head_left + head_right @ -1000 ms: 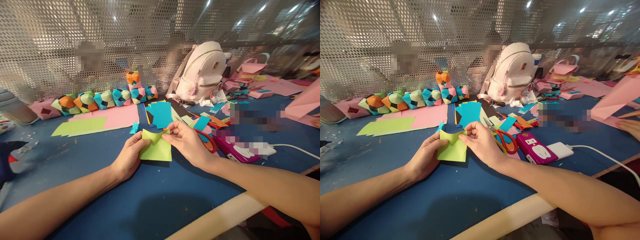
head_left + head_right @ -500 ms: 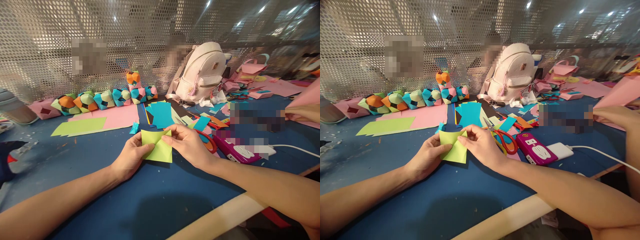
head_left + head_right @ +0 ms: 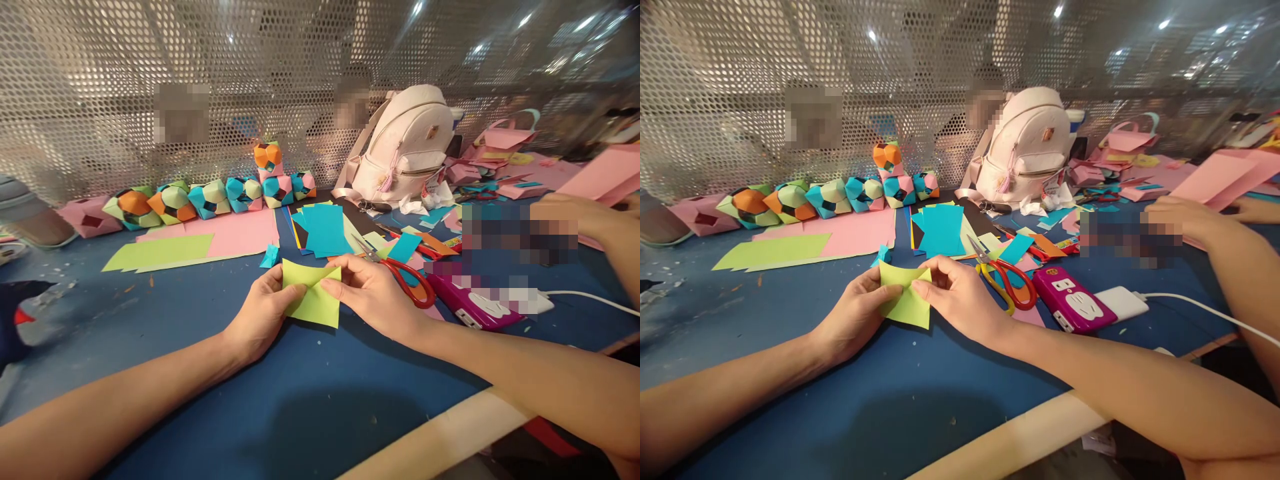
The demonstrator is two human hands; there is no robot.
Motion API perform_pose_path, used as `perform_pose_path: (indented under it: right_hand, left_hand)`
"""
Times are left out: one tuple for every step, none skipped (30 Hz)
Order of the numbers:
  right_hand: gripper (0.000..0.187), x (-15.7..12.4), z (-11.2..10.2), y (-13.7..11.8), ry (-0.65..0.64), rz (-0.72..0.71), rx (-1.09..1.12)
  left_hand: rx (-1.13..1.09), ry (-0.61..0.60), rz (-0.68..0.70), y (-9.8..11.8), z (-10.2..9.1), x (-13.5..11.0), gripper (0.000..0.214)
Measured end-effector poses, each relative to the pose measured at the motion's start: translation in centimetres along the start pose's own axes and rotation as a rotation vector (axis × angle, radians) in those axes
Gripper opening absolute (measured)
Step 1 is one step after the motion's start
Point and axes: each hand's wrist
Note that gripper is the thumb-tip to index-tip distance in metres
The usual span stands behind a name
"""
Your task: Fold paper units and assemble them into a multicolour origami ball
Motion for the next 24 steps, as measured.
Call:
perform_pose_path:
  right_hand:
    - [0.016,0.2,-0.1,0.1,-0.012,0.01,-0.003]
    - [0.015,0.4,-0.2,0.2,-0.031,0.023,-0.004]
    - [0.015,0.6,-0.4,0.4,-0.052,0.036,-0.003]
    - [0.015,0.8,-0.6,0.5,-0.074,0.048,-0.001]
    - [0.015,1.0,-0.8,0.7,-0.091,0.057,-0.001]
    - [0.015,1.2,-1.0,0.8,-0.1,0.063,-0.005]
    - [0.015,1.4,-1.2,1.0,-0.103,0.065,-0.013]
    - [0.016,1.5,-1.3,1.0,-0.103,0.065,-0.019]
    - [0.016,1.6,-1.4,1.1,-0.107,0.064,-0.024]
    - [0.016,1.7,-1.5,1.1,-0.111,0.06,-0.03]
    - [0.015,1.7,-1.5,1.2,-0.113,0.053,-0.039]
    - [0.013,1.6,-1.4,1.2,-0.116,0.046,-0.052]
    - [0.012,1.6,-1.3,1.2,-0.118,0.043,-0.071]
    - [0.012,1.5,-1.2,1.1,-0.12,0.044,-0.101]
    - [0.014,1.3,-1.0,1.1,-0.119,0.047,-0.145]
    - [0.016,1.2,-0.9,1.1,-0.115,0.045,-0.2]
    - [0.017,1.1,-0.7,1.1,-0.107,0.036,-0.26]
    - [0.017,1.0,-0.6,1.1,-0.099,0.016,-0.318]
    - [0.017,1.0,-0.5,1.2,-0.09,-0.014,-0.368]
    - [0.017,0.9,-0.4,1.2,-0.083,-0.053,-0.405]
    - [0.018,0.9,-0.3,1.3,-0.083,-0.094,-0.43]
    - [0.02,0.8,-0.3,1.5,-0.087,-0.136,-0.446]
    - [0.022,0.8,-0.2,1.6,-0.094,-0.179,-0.459]
    - [0.024,0.7,-0.2,1.8,-0.101,-0.222,-0.471]
  left_hand:
    - [0.026,0.011,0.009,0.1,-0.1,0.0,0.024]
    - [0.068,0.02,0.025,0.1,-0.2,0.0,0.019]
    - [0.121,0.025,0.045,0.1,-0.4,0.1,0.015]
    - [0.181,0.029,0.068,0.2,-0.5,0.1,0.013]
    - [0.242,0.032,0.09,0.2,-0.6,0.2,0.013]
    - [0.302,0.032,0.108,0.2,-0.7,0.3,0.013]
    - [0.361,0.03,0.12,0.3,-0.8,0.4,0.014]
    - [0.424,0.027,0.128,0.3,-0.8,0.5,0.014]
    - [0.49,0.023,0.137,0.3,-0.9,0.6,0.013]
    - [0.557,0.018,0.146,0.3,-1.0,0.7,0.012]
    - [0.62,0.014,0.159,0.3,-1.1,0.9,0.01]
    - [0.678,0.01,0.175,0.3,-1.2,1.0,0.008]
    - [0.73,0.006,0.19,0.3,-1.3,1.1,0.006]
    - [0.78,-0.002,0.202,0.3,-1.5,1.3,0.005]
    - [0.832,-0.014,0.212,0.4,-1.6,1.5,0.003]
    - [0.886,-0.027,0.22,0.4,-1.8,1.6,0.001]
    - [0.937,-0.039,0.225,0.4,-2.0,1.8,0.003]
    - [0.981,-0.05,0.229,0.5,-2.1,2.0,0.005]
    - [1.016,-0.06,0.241,0.5,-2.2,2.1,0.007]
    - [1.042,-0.073,0.261,0.5,-2.4,2.2,0.009]
    - [1.06,-0.089,0.286,0.4,-2.5,2.4,0.012]
    - [1.074,-0.108,0.313,0.4,-2.6,2.4,0.014]
    - [1.088,-0.131,0.336,0.3,-2.7,2.5,0.016]
    - [1.105,-0.154,0.353,0.2,-2.8,2.6,0.019]
Point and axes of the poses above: each hand's wrist, its own x-axis towards the middle knuckle, its own z-axis out of the palm, y = z × x, and after that the axes turned 11 degrees about z, right-handed
